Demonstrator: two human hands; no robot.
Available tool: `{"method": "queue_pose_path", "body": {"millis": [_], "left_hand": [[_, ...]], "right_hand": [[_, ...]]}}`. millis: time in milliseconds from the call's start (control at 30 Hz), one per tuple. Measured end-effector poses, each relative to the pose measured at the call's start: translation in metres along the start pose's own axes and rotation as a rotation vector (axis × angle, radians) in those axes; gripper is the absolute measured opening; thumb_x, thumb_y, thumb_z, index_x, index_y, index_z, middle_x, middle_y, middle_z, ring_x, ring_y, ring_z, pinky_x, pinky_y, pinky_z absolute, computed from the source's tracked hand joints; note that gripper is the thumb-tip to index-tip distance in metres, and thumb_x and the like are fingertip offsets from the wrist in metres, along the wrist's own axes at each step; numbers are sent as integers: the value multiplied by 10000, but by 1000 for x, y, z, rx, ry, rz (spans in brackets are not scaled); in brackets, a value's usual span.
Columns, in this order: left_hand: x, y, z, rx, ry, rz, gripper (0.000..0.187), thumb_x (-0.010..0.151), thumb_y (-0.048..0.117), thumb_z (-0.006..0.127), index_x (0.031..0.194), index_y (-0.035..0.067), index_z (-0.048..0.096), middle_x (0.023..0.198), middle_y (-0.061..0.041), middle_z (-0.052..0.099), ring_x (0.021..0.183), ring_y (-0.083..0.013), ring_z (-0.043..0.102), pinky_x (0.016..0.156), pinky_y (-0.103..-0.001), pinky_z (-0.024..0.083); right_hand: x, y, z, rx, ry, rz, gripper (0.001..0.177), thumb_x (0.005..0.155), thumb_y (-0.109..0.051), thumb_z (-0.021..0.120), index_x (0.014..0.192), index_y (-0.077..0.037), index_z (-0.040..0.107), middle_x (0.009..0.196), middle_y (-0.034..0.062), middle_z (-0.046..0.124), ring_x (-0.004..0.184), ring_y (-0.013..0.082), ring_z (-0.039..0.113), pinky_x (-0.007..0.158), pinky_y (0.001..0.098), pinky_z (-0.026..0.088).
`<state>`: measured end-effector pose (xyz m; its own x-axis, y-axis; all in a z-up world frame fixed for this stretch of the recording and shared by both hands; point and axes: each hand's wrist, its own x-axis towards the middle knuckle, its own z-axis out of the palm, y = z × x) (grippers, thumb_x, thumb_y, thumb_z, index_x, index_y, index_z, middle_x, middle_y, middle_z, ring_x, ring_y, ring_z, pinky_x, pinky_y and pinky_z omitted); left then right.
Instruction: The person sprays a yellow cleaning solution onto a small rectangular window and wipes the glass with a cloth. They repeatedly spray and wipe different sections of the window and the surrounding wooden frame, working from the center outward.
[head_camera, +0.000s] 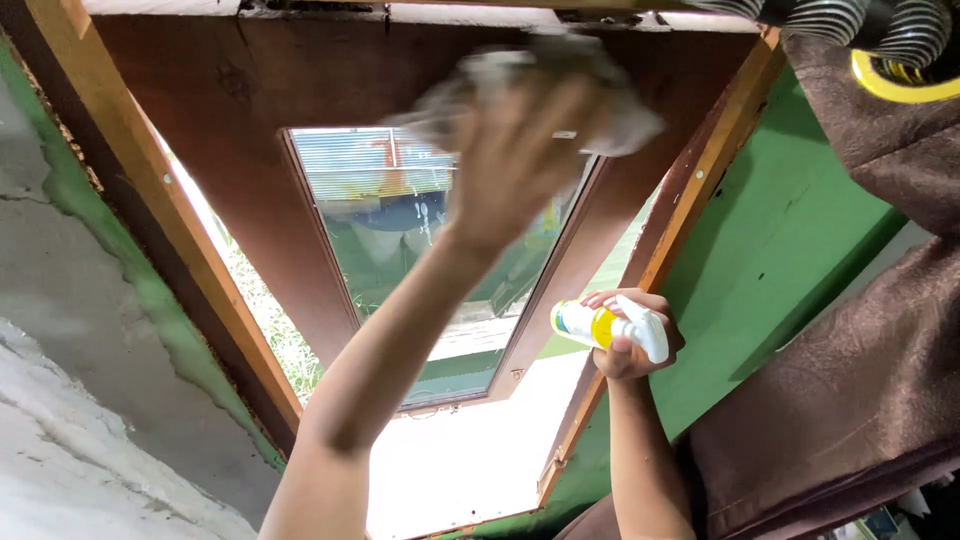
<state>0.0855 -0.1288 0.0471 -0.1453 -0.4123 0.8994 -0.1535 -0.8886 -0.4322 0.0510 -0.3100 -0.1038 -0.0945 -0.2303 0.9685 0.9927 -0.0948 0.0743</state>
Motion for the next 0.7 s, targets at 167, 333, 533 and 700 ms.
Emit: {"method": "queue_pose_path", "body": {"millis": [167,333,533,700], "left_hand": [[9,-59,-119,12,141,-263,301,924,-34,560,1128,145,690,1184,-51,640,1079,-309,556,916,-440,450],[-11,-91,-135,294,301,-366,276,1003,28,475,989,165,714,1053,-51,621,978,-272,550,918,-433,352],[-13,-95,-118,322,361,-391,188,1014,192,545,973,210,727,1052,-8,657,995,-250,555,939,-416,304],[14,-64,-107,-209,82,-171,583,776,-196,464,1215,112,694,1297,-79,586,1157,-366,562,969,-462,475]], "right_hand": [[2,-4,3,-35,19,-22,415,1027,-350,539,904,46,523,823,183,569,569,292,664,487,401,614],[-5,5,-1,-70,-51,-38,370,1024,-289,507,945,73,498,857,208,555,578,327,665,505,418,597],[10,1,-9,-46,-44,-31,302,975,-199,520,930,100,509,836,226,533,550,329,638,477,417,597],[10,12,-5,9,185,93,444,996,-415,537,895,14,485,869,150,500,604,280,603,525,427,579]]}}
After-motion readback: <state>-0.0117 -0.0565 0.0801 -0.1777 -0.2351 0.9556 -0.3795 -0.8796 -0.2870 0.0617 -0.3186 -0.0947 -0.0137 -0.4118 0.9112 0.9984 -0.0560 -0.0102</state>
